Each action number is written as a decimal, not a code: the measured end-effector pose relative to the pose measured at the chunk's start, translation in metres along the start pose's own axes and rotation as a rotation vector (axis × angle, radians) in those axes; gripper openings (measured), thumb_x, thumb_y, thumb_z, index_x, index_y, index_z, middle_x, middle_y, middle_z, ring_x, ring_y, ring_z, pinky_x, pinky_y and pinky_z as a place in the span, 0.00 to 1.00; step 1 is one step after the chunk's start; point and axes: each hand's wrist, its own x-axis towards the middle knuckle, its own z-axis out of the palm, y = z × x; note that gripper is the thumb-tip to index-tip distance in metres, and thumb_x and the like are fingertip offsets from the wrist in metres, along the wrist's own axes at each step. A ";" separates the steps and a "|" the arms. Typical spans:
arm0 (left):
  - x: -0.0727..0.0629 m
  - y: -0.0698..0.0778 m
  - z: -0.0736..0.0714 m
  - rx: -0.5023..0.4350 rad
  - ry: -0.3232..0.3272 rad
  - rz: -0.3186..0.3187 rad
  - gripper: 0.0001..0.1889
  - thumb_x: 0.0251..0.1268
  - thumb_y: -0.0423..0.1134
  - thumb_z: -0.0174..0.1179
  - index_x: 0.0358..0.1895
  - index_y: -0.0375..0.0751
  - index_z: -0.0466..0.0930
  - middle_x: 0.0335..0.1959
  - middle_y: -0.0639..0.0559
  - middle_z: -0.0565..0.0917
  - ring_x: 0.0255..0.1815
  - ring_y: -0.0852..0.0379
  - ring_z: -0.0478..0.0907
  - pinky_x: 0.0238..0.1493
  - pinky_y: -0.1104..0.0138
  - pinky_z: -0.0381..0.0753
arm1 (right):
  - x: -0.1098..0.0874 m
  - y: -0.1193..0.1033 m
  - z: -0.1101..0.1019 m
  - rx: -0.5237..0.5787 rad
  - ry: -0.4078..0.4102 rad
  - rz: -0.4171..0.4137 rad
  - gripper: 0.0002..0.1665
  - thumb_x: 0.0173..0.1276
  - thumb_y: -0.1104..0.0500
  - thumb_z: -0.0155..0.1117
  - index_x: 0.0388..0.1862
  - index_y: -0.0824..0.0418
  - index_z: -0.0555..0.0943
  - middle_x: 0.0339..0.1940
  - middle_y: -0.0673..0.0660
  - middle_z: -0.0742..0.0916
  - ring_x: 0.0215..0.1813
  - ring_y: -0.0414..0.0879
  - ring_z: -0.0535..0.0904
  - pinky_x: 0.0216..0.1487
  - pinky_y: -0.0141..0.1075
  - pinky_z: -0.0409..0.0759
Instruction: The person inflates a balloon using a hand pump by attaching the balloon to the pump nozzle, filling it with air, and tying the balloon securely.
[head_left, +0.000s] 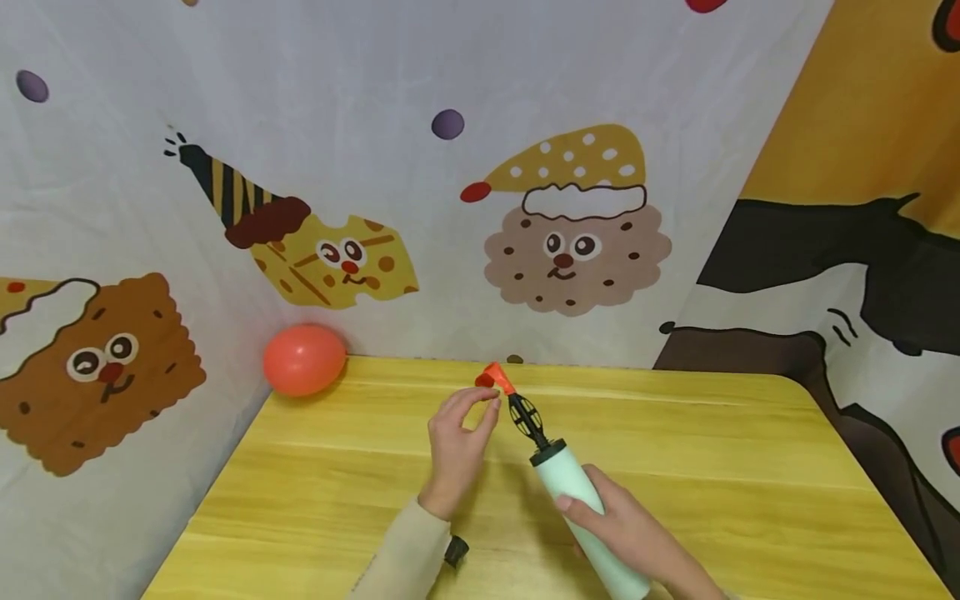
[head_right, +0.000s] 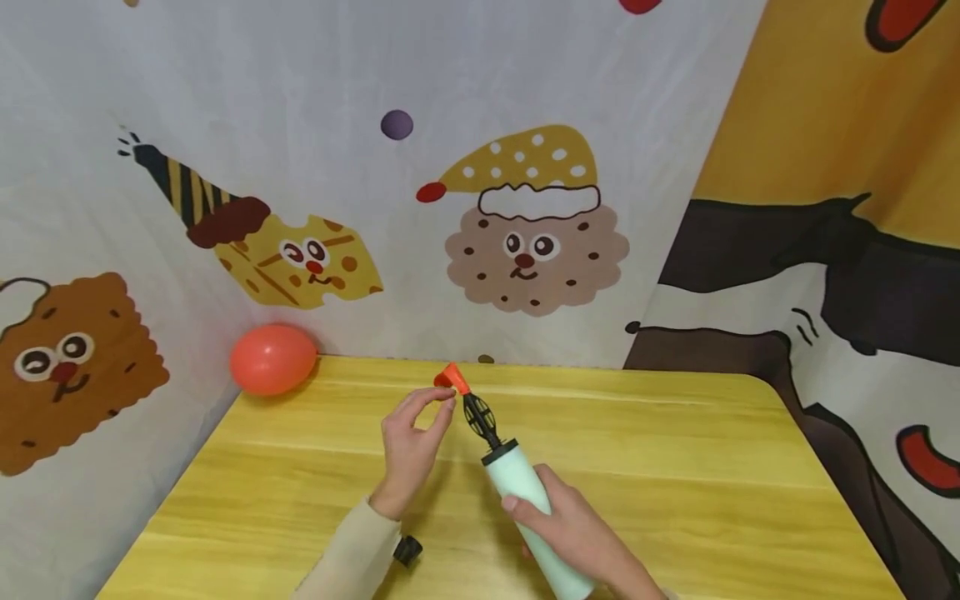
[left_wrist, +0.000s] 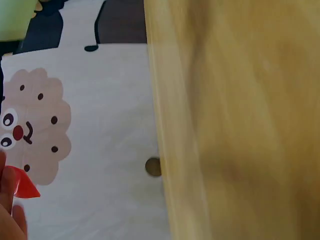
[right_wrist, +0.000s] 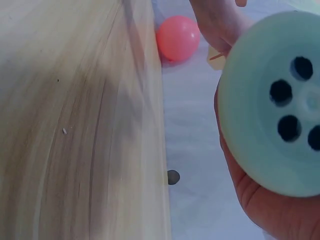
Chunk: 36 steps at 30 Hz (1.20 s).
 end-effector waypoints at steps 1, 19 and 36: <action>0.001 -0.001 -0.001 0.038 -0.004 0.037 0.07 0.60 0.30 0.74 0.41 0.42 0.90 0.40 0.51 0.91 0.43 0.51 0.86 0.51 0.56 0.82 | 0.000 0.000 0.000 0.008 -0.006 -0.003 0.28 0.82 0.52 0.57 0.67 0.71 0.65 0.34 0.61 0.82 0.28 0.50 0.83 0.27 0.43 0.84; 0.018 -0.002 -0.018 0.422 -0.138 0.403 0.08 0.54 0.35 0.79 0.36 0.45 0.90 0.36 0.55 0.91 0.40 0.55 0.85 0.57 0.49 0.76 | 0.003 0.004 -0.001 -0.094 -0.019 -0.030 0.26 0.81 0.50 0.58 0.65 0.67 0.68 0.34 0.58 0.82 0.29 0.46 0.82 0.24 0.42 0.83; 0.017 -0.003 -0.012 0.428 -0.146 0.380 0.08 0.52 0.30 0.69 0.31 0.44 0.80 0.29 0.55 0.85 0.33 0.56 0.83 0.55 0.51 0.79 | 0.004 -0.001 0.004 -0.123 0.023 -0.001 0.30 0.80 0.48 0.59 0.66 0.69 0.68 0.35 0.59 0.83 0.30 0.47 0.82 0.26 0.40 0.83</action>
